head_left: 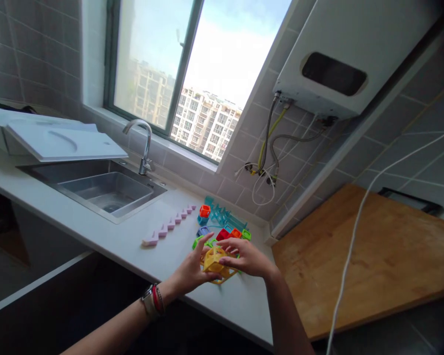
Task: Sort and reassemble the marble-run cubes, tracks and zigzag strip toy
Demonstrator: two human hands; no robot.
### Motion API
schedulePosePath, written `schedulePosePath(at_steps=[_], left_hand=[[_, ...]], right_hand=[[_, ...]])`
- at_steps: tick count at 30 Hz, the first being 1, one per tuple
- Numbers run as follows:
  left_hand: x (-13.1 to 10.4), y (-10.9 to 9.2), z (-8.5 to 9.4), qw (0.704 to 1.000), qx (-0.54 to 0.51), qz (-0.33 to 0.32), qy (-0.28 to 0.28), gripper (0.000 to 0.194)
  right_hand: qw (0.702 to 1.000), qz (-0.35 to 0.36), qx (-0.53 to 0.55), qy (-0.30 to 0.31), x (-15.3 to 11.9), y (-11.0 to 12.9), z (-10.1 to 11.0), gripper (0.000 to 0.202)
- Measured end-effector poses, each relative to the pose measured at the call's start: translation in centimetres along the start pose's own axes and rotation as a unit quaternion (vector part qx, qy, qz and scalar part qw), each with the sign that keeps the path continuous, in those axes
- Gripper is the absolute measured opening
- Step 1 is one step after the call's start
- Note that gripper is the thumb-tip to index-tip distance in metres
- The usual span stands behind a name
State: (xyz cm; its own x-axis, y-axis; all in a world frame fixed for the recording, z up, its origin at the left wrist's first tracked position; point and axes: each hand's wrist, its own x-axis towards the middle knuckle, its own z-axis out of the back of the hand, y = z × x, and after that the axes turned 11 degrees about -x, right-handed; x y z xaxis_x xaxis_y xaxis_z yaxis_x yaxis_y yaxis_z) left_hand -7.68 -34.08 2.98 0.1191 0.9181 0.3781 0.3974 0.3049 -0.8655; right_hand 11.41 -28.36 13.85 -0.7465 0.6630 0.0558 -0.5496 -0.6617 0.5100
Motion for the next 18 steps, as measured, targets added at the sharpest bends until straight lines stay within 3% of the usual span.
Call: schedulePosePath(at_steps=[4, 6, 9, 11, 12, 14, 18], left_hand=[[3.6, 0.4, -0.4, 0.998, -0.055, 0.005, 0.018, 0.101], [5.3, 0.6, -0.1, 1.0, -0.013, -0.017, 0.012, 0.1], [6.9, 1.4, 0.6, 0.988, 0.131, -0.08, -0.017, 0.09], [7.2, 2.4, 1.0, 0.971, 0.209, -0.117, -0.021, 0.076], [7.0, 2.8, 1.2, 0.963, 0.236, -0.132, -0.008, 0.068], [6.6, 3.7, 1.3, 0.948, 0.274, -0.159, 0.045, 0.054], [6.0, 4.7, 0.8, 0.896, 0.306, -0.216, 0.239, 0.036]], right_hand=[[0.998, 0.035, -0.042, 0.034, 2.7, -0.5, 3.0, 0.058], [0.997, 0.035, -0.069, 0.027, 3.8, -1.7, 5.3, 0.057], [0.992, -0.009, -0.108, -0.067, 4.9, -6.0, 9.3, 0.051], [0.973, -0.083, -0.163, -0.139, 5.3, -10.4, 11.6, 0.052], [0.963, -0.12, -0.194, -0.146, 5.5, -12.7, 12.4, 0.052], [0.943, -0.187, -0.254, -0.103, 5.7, -17.2, 13.3, 0.05], [0.915, -0.245, -0.31, -0.078, 5.6, -24.0, 12.8, 0.047]])
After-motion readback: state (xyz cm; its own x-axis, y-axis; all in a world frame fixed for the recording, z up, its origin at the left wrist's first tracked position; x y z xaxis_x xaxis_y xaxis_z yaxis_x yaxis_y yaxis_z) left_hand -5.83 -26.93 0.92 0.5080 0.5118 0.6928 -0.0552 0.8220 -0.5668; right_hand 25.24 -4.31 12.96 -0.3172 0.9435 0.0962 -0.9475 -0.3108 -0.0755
